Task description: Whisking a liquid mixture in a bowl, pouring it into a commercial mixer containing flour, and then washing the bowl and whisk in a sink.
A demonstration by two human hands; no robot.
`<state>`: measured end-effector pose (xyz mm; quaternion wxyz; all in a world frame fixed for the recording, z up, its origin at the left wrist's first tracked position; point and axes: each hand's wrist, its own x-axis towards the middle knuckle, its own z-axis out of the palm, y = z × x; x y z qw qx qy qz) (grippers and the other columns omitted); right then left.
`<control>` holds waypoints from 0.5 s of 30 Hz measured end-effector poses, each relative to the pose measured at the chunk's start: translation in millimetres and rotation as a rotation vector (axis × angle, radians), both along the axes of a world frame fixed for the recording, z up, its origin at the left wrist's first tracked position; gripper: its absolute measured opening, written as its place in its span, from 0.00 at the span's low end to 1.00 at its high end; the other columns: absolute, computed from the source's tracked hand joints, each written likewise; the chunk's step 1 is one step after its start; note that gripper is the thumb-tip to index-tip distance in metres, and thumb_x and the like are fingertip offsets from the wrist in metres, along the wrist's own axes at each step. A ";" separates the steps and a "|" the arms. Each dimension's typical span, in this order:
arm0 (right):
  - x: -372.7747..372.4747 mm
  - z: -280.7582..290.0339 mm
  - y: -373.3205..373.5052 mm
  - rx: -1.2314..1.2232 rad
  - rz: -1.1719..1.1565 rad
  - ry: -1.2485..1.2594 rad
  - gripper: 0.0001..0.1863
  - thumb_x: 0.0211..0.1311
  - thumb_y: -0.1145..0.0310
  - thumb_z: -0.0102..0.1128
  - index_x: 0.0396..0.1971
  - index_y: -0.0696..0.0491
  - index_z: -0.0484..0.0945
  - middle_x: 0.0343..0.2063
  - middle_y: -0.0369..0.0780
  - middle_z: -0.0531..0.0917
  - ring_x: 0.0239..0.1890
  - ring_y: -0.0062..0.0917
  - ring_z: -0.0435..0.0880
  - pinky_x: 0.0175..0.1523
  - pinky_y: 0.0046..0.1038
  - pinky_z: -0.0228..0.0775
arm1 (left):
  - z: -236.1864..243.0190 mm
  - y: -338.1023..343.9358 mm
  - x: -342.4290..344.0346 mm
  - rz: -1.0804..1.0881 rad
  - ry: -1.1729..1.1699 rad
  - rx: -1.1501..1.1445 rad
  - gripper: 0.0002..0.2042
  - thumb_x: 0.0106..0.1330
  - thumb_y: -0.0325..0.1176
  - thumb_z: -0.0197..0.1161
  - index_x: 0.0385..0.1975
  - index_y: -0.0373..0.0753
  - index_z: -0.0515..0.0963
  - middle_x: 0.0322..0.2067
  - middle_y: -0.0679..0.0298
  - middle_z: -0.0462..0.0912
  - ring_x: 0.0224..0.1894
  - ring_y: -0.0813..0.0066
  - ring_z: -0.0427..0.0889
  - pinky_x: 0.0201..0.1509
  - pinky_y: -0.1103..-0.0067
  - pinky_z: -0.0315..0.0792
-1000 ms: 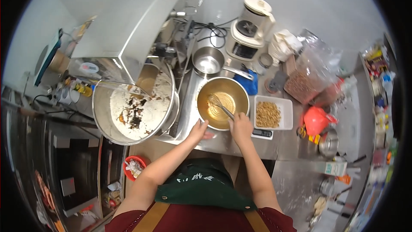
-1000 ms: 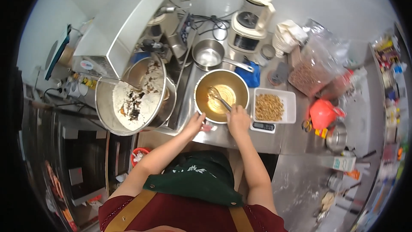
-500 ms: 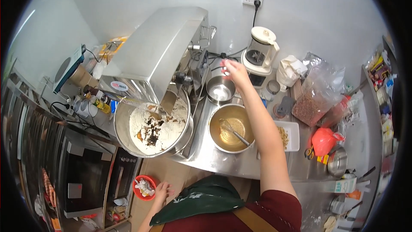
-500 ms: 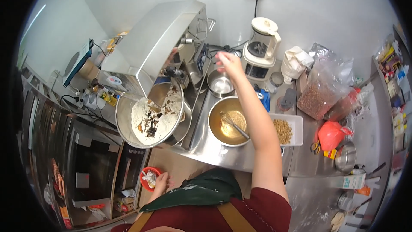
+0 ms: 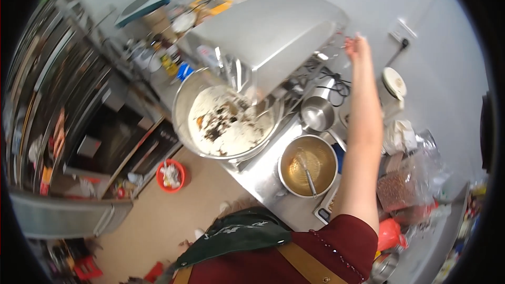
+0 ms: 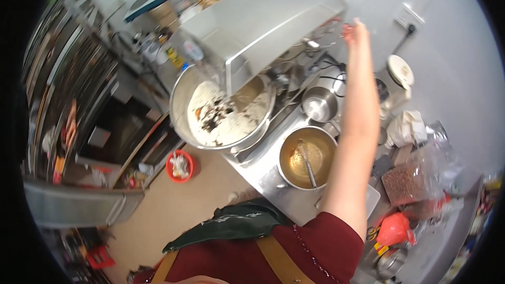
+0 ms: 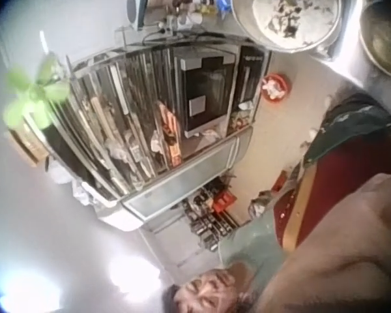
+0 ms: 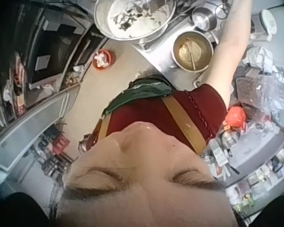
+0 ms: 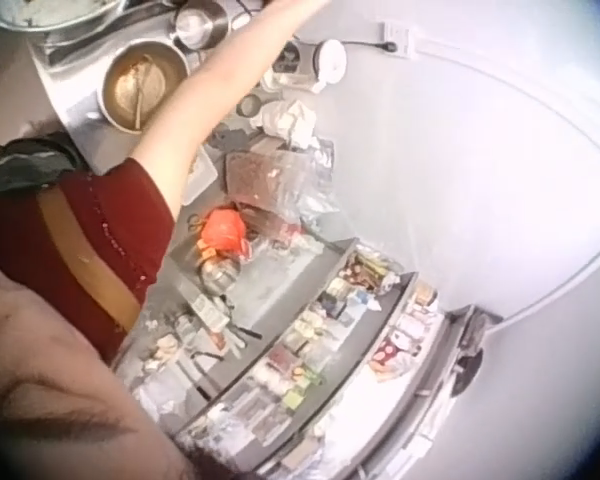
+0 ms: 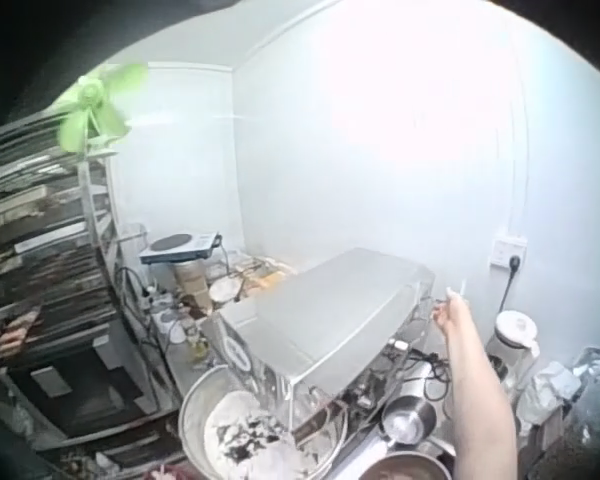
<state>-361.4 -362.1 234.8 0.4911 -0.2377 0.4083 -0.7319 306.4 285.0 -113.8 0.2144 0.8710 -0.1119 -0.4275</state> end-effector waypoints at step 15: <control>127.8 193.6 151.3 -0.429 -0.108 0.831 0.16 0.56 0.67 0.52 0.41 0.62 0.70 0.34 0.40 0.79 0.22 0.10 0.69 0.27 0.12 0.63 | 52.1 -65.3 -30.5 0.165 0.253 -0.187 0.15 0.62 0.35 0.48 0.42 0.30 0.65 0.32 0.55 0.73 0.24 0.69 0.76 0.24 0.78 0.73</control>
